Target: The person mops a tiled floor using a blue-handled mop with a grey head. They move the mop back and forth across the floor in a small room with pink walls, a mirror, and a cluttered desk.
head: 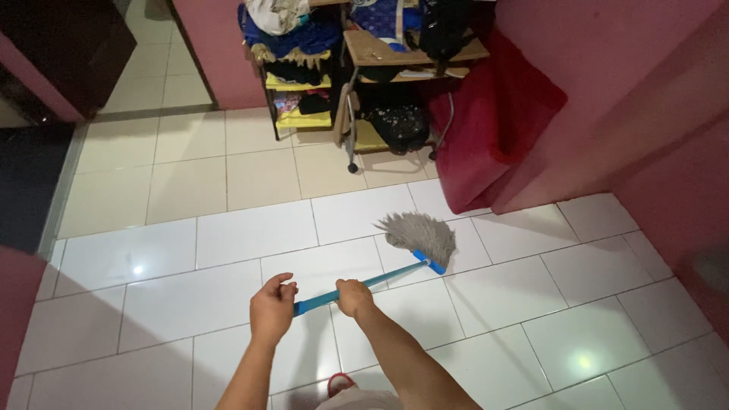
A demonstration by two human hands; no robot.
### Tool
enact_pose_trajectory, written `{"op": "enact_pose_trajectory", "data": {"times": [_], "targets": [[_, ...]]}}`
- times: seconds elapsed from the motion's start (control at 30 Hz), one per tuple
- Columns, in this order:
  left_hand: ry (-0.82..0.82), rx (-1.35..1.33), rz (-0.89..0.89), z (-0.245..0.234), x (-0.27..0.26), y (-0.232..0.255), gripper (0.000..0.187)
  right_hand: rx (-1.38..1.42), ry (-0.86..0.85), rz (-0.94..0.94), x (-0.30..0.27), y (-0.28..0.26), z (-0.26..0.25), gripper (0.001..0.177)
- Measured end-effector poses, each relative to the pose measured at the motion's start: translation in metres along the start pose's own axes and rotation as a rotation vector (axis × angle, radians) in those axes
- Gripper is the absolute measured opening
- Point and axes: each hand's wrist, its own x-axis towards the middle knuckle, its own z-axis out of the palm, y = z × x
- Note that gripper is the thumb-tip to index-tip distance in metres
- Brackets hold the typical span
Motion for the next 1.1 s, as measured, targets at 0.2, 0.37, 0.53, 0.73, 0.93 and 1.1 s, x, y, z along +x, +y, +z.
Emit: {"op": "enact_pose_trajectory", "data": {"times": [0.2, 0.37, 0.53, 0.73, 0.93, 1.1], "targets": [[-0.018, 0.034, -0.195, -0.08, -0.015, -0.034, 0.028, 0.081, -0.114, 0.075, -0.013, -0.089, 0.032, 0.018], [0.106, 0.07, -0.293, -0.162, -0.068, -0.047, 0.036, 0.1, -0.129, -0.031, -0.025, -0.169, 0.075, 0.031], [0.259, 0.074, -0.275, -0.23, -0.117, -0.078, 0.035, 0.122, -0.143, -0.114, -0.046, -0.255, 0.11, 0.035], [0.416, 0.118, -0.424, -0.308, -0.18, -0.105, 0.038, 0.092, -0.296, -0.224, -0.091, -0.361, 0.137, 0.042], [0.598, 0.193, -0.433, -0.354, -0.243, -0.16, 0.037, 0.006, -0.283, -0.518, -0.108, -0.43, 0.215, 0.032], [0.701, 0.12, -0.545, -0.365, -0.294, -0.166, 0.037, -0.176, -0.435, -0.735, -0.129, -0.477, 0.234, 0.042]]}}
